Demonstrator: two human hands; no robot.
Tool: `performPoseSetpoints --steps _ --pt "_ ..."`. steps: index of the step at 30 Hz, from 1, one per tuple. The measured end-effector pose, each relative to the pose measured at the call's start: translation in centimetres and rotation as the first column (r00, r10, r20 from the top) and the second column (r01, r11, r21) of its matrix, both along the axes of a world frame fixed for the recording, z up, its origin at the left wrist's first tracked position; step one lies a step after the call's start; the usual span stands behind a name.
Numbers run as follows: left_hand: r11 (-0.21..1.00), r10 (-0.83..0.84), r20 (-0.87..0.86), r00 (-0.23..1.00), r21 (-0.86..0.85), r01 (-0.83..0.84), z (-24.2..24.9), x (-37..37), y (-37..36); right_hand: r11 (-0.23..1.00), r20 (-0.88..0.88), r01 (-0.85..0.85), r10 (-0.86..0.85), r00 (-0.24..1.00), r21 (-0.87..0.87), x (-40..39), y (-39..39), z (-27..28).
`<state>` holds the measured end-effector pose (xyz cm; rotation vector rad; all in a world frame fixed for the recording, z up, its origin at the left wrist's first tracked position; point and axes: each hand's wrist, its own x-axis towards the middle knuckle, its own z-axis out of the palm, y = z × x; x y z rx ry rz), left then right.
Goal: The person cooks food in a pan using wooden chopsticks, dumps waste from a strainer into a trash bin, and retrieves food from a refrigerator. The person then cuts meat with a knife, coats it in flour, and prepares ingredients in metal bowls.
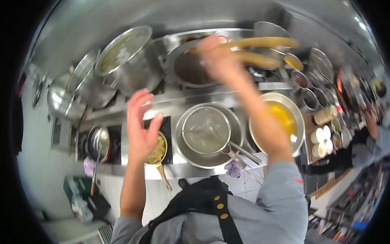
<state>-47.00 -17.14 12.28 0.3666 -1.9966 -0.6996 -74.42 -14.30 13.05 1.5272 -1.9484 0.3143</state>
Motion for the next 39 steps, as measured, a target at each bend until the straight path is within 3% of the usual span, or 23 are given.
performPoseSetpoints --steps 1,2,3,4,5,6,7,10,12,17,18,20,22,23,25,27,28,29,30,32,34,36,39 --pt "0.997 0.083 0.085 0.993 0.004 -0.083 -2.2 1.8 0.6 0.898 -0.266 -0.115 -0.003 0.964 -0.425 -9.4 -0.1 -1.6" --pt "0.992 0.126 0.167 0.978 -0.012 -0.125 -4.6 3.8 1.3 0.861 0.404 0.217 -0.015 0.915 -0.460 -10.8 2.0 0.8" --pt "0.976 0.213 0.217 0.953 -0.008 -0.217 -6.9 5.7 2.4 0.715 0.360 0.118 0.197 0.912 -0.689 -18.6 2.5 0.0" --pt "0.949 0.285 0.264 0.921 0.058 -0.310 -10.5 7.9 3.4 0.718 0.543 0.410 -0.053 0.838 -0.563 -24.4 3.1 -0.1" --pt "0.869 0.391 0.374 0.841 0.149 -0.471 -15.1 10.6 4.8 0.650 0.474 0.368 -0.013 0.880 -0.665 -31.4 2.8 -1.8" --pt "0.766 0.493 0.484 0.723 0.153 -0.625 -19.4 13.2 6.4 0.465 0.485 0.180 0.702 0.522 -0.867 -44.5 1.8 -6.3" --pt "0.644 0.552 0.593 0.587 0.144 -0.751 -23.4 15.7 8.3 0.577 0.729 0.468 0.389 0.563 -0.669 -41.8 1.7 -5.4" --pt "0.353 0.516 0.777 0.362 0.193 -0.916 -31.0 19.0 11.7 0.556 0.761 0.548 0.589 0.272 -0.625 -45.6 -1.1 -8.5" --pt "-0.123 0.166 0.614 0.771 0.789 -0.602 -31.7 18.2 11.4 0.580 0.781 0.578 0.601 0.173 -0.574 -45.1 -2.1 -8.3" --pt "0.266 0.481 0.606 0.634 0.588 -0.764 -41.0 17.2 8.9 0.732 0.893 0.537 0.438 0.101 -0.420 -41.2 3.2 -7.7" --pt "0.340 0.508 0.617 0.601 0.497 -0.798 -42.3 17.3 8.1 0.807 0.912 0.442 0.275 0.305 -0.392 -39.4 5.1 -8.2" --pt "-0.033 0.376 0.550 0.746 0.812 -0.582 -35.7 15.6 7.2 0.918 0.728 0.331 -0.073 0.681 -0.217 -35.1 11.9 -8.2" --pt "0.577 0.686 0.581 0.439 -0.067 -0.814 -37.7 17.3 7.3 0.978 0.591 0.203 -0.134 0.796 -0.052 -19.2 17.6 -5.4" --pt "0.608 0.660 0.582 0.475 -0.043 -0.792 -36.1 16.5 8.7 0.999 0.914 0.025 -0.031 0.405 0.023 -14.9 20.9 -5.9" --pt "0.699 0.643 0.545 0.537 -0.132 -0.703 -29.7 15.6 11.8 0.892 0.843 -0.072 -0.393 0.368 0.447 -7.4 26.7 -7.6" --pt "0.797 -0.028 0.511 0.859 0.530 -0.289 -33.6 12.4 16.8 0.759 0.734 -0.152 -0.525 0.431 0.633 -3.1 30.4 -11.0" --pt "0.210 -0.562 0.259 0.786 0.963 -0.167 -30.4 8.4 18.0 0.774 0.711 -0.128 -0.485 0.509 0.620 -0.7 31.0 -12.1" --pt "-0.306 -0.594 -0.281 0.754 0.946 0.112 -29.9 5.6 20.2 0.778 0.720 -0.115 -0.500 0.481 0.618 -0.1 31.9 -15.0" --pt "-0.567 -0.574 -0.474 0.667 0.818 0.094 -28.3 2.6 21.4 0.776 0.752 -0.131 -0.533 0.387 0.617 0.8 32.0 -17.2" --pt "-0.745 -0.372 -0.543 0.753 0.659 0.107 -26.1 -3.6 24.3 0.836 0.836 -0.139 -0.543 -0.079 0.530 4.0 30.5 -18.5" --pt "-0.797 -0.223 -0.604 0.765 0.565 0.214 -25.5 -7.1 26.4 0.871 0.849 -0.120 -0.490 -0.195 0.476 4.5 29.2 -20.7" --pt "-0.633 -0.082 -0.674 0.734 0.604 0.484 -24.4 -7.8 26.9 0.868 0.830 -0.044 -0.486 -0.274 0.494 5.0 28.0 -21.4" --pt "-0.428 -0.127 -0.295 0.947 0.877 0.216 -21.9 -1.9 25.5 0.895 0.640 -0.232 -0.436 -0.633 0.380 6.4 26.5 -22.1"
